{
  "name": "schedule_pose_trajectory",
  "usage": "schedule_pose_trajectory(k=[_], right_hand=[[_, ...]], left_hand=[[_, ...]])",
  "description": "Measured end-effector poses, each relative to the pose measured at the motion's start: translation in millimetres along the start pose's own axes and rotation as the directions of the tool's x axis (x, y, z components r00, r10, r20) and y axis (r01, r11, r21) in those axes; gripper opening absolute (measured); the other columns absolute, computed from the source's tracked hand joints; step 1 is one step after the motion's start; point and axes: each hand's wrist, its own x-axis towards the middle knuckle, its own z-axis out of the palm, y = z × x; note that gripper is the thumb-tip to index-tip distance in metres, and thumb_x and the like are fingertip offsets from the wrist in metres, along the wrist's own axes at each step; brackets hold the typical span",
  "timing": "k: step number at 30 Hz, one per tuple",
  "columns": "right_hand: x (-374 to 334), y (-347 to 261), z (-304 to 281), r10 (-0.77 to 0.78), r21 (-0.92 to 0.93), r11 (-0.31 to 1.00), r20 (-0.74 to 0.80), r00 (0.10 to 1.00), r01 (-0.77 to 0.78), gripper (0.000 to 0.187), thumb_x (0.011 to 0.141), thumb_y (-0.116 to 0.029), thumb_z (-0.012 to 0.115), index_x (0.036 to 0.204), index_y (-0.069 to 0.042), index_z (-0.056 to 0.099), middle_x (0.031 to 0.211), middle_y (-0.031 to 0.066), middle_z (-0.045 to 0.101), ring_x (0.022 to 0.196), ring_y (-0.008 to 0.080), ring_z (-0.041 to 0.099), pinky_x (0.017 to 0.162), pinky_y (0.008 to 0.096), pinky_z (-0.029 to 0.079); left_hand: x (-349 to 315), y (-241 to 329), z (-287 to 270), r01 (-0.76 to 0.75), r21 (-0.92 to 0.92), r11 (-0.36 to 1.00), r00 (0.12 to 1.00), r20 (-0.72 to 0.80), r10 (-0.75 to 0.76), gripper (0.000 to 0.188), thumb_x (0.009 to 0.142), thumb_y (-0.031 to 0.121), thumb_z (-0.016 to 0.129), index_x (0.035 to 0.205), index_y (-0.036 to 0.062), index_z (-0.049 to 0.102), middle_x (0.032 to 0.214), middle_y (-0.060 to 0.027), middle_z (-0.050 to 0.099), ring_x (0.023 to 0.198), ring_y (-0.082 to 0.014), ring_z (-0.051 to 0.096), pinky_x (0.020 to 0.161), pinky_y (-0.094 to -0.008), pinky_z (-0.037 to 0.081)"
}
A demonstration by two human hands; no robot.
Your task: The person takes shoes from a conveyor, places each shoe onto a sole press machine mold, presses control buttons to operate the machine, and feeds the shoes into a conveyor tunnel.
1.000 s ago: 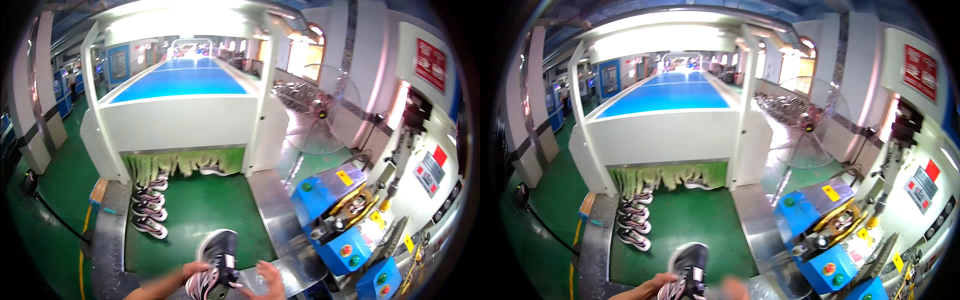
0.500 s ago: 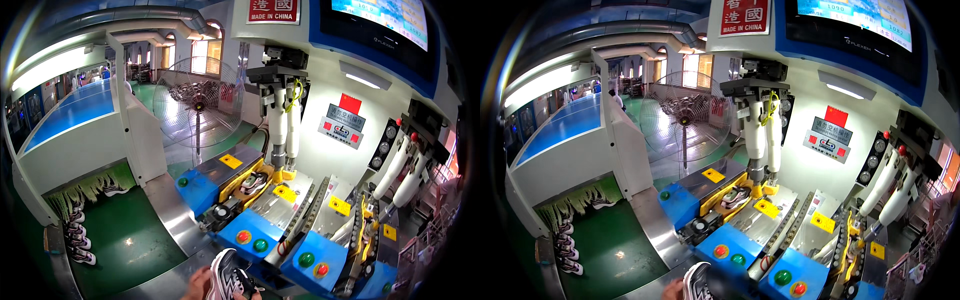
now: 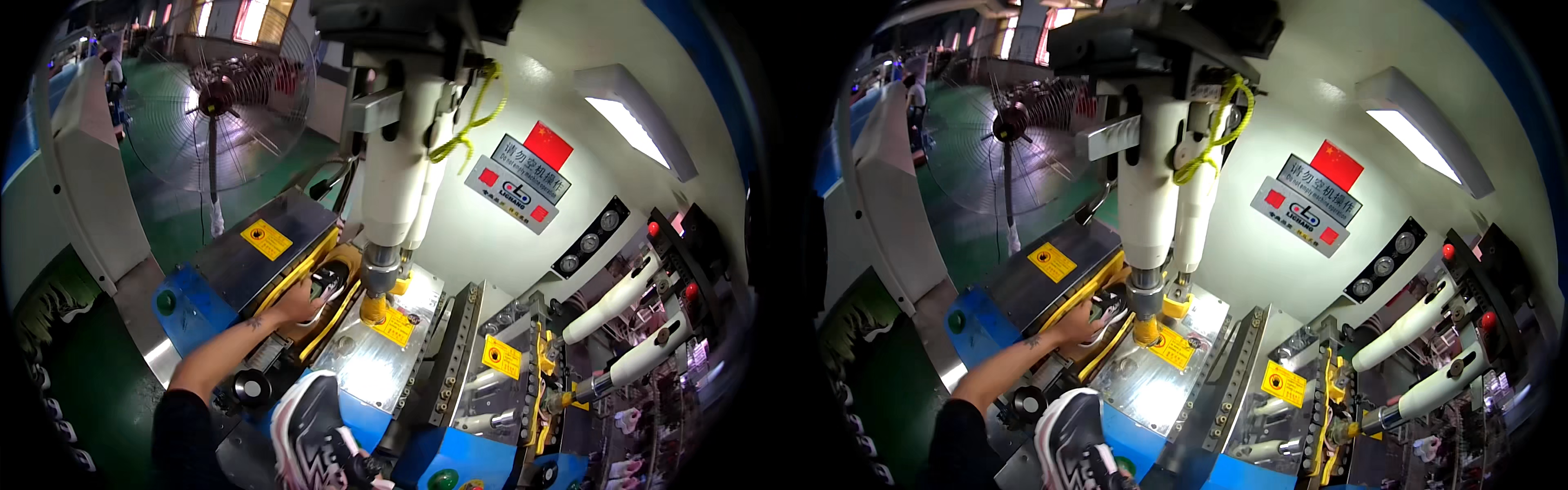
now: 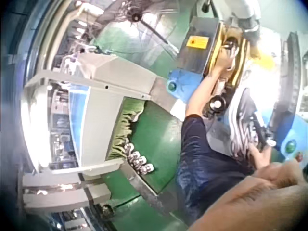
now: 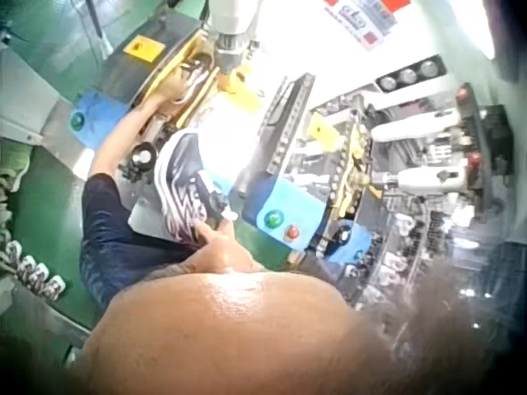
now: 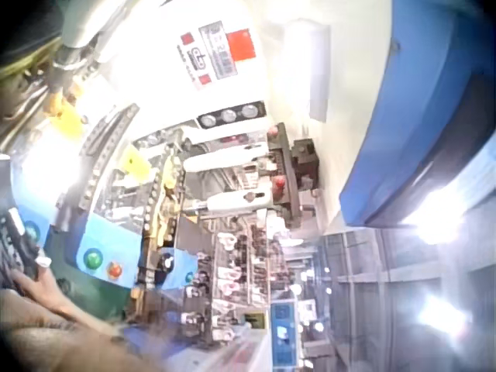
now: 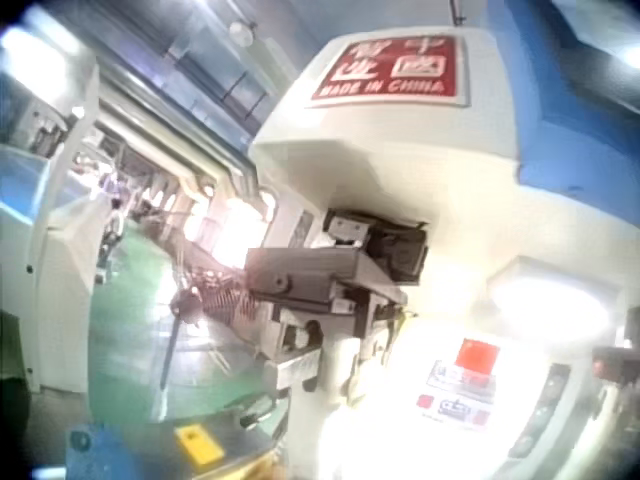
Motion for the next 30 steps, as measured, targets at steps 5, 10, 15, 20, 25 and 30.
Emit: schedule_pose_trajectory(k=[5, 10, 15, 20, 25, 30], right_hand=[[43, -47, 31, 0.429, 0.221, 0.867, 0.127, 0.894, -0.447, 0.059, 0.075, -0.016, 0.069, 0.126, 0.000, 0.043, 0.114, 0.0112, 0.051, 0.097, 0.0216, 0.051, 0.081, 0.0340, 0.043], [103, -66, 91, 0.639, 0.383, 0.680, 0.110, 0.761, -0.626, 0.051, 0.080, -0.015, 0.064, 0.124, 0.001, 0.044, 0.113, 0.0159, 0.054, 0.095, 0.0278, 0.057, 0.082, 0.0363, 0.047], [270, -37, 149, 0.636, 0.317, 0.602, 0.365, 0.680, -0.733, 0.031, 0.090, -0.021, 0.049, 0.115, -0.003, 0.051, 0.106, 0.0094, 0.056, 0.086, 0.0218, 0.057, 0.070, 0.0383, 0.052], [385, 19, 194, 0.453, -0.037, 0.889, -0.085, 0.887, -0.457, 0.031, 0.079, -0.010, 0.063, 0.105, 0.002, 0.052, 0.092, 0.0105, 0.061, 0.080, 0.0201, 0.060, 0.068, 0.0321, 0.049], [395, 50, 206, 0.075, -0.457, 0.875, -0.196, 0.978, -0.159, 0.038, 0.074, -0.013, 0.068, 0.105, 0.001, 0.050, 0.083, 0.0102, 0.061, 0.075, 0.0185, 0.058, 0.066, 0.0329, 0.048], [378, 84, 261, -0.406, -0.707, 0.688, -0.188, 0.894, 0.163, 0.050, 0.079, -0.016, 0.053, 0.119, 0.010, 0.036, 0.110, 0.0284, 0.048, 0.101, 0.0378, 0.052, 0.086, 0.0420, 0.042]], left_hand=[[30, -47, -41, 0.312, -0.571, 0.759, 0.944, 0.276, -0.181, 0.031, 0.078, 0.021, 0.062, 0.094, -0.0049, 0.055, 0.079, -0.0139, 0.058, 0.074, -0.0219, 0.057, 0.063, -0.0308, 0.045], [-82, -51, -153, 0.296, -0.937, 0.184, 0.942, 0.256, -0.216, 0.037, 0.082, 0.018, 0.064, 0.113, 0.0053, 0.050, 0.079, 0.0020, 0.055, 0.054, -0.0036, 0.049, 0.039, -0.0178, 0.034], [-271, -119, -179, -0.138, -0.990, 0.029, 0.761, -0.124, -0.637, 0.059, 0.076, 0.014, 0.061, 0.128, -0.0014, 0.037, 0.103, -0.0080, 0.057, 0.087, -0.0169, 0.059, 0.074, -0.0307, 0.050], [-431, -145, -179, 0.085, -0.979, -0.187, 0.146, 0.198, -0.969, 0.030, 0.091, 0.024, 0.049, 0.110, 0.0025, 0.056, 0.111, -0.0118, 0.058, 0.101, -0.0201, 0.055, 0.085, -0.0322, 0.045], [-522, -147, -133, -0.069, -0.986, -0.155, 0.190, 0.139, -0.972, 0.037, 0.095, 0.023, 0.046, 0.125, 0.0018, 0.046, 0.114, -0.0079, 0.057, 0.097, -0.0198, 0.057, 0.077, -0.0299, 0.048], [-464, -133, -133, -0.049, -0.962, -0.270, 0.222, 0.253, -0.942, 0.031, 0.093, 0.019, 0.049, 0.118, 0.0020, 0.051, 0.103, -0.0069, 0.060, 0.085, -0.0173, 0.059, 0.061, -0.0258, 0.050]])
